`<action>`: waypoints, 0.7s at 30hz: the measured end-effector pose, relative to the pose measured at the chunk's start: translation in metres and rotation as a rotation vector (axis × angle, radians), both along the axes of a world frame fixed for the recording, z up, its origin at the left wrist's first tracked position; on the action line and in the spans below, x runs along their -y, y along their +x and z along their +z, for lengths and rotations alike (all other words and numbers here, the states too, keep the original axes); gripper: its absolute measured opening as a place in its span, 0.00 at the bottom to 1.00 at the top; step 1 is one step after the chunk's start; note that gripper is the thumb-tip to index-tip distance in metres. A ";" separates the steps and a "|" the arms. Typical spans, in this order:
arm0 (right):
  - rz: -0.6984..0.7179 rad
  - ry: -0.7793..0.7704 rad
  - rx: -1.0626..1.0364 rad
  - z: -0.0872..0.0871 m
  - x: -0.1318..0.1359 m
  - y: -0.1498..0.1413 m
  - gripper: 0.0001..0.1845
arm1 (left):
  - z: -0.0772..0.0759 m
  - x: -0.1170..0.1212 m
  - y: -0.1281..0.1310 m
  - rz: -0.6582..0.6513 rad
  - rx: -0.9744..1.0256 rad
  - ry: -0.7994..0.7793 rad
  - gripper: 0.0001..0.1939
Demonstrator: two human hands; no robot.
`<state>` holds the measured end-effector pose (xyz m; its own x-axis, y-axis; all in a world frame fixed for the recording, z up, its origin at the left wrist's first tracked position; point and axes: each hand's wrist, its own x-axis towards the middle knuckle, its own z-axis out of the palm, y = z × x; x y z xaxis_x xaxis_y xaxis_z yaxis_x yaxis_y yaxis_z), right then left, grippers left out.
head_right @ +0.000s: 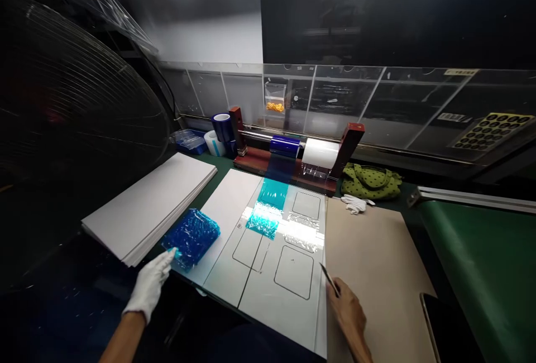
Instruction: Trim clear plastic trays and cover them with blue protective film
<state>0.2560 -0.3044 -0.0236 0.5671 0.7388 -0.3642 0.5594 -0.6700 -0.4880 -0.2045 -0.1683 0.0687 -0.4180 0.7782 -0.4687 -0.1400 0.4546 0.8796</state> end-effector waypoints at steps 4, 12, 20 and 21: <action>-0.047 0.011 0.257 -0.006 0.020 0.022 0.29 | 0.006 -0.026 -0.023 0.035 -0.077 0.005 0.22; -0.076 0.072 0.246 -0.006 0.013 0.007 0.29 | -0.002 -0.035 -0.022 -0.104 -0.184 -0.040 0.35; 0.120 0.391 -0.303 0.020 -0.058 -0.071 0.26 | -0.020 -0.005 -0.013 -0.029 -0.333 -0.073 0.40; 0.195 0.383 -0.411 0.028 -0.077 -0.090 0.26 | -0.026 -0.003 -0.007 -0.045 -0.300 -0.067 0.37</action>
<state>0.1661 -0.2278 0.0046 0.2768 0.9373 -0.2119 0.3681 -0.3071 -0.8776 -0.2113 -0.1650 0.0428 -0.5114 0.7704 -0.3808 0.1431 0.5132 0.8462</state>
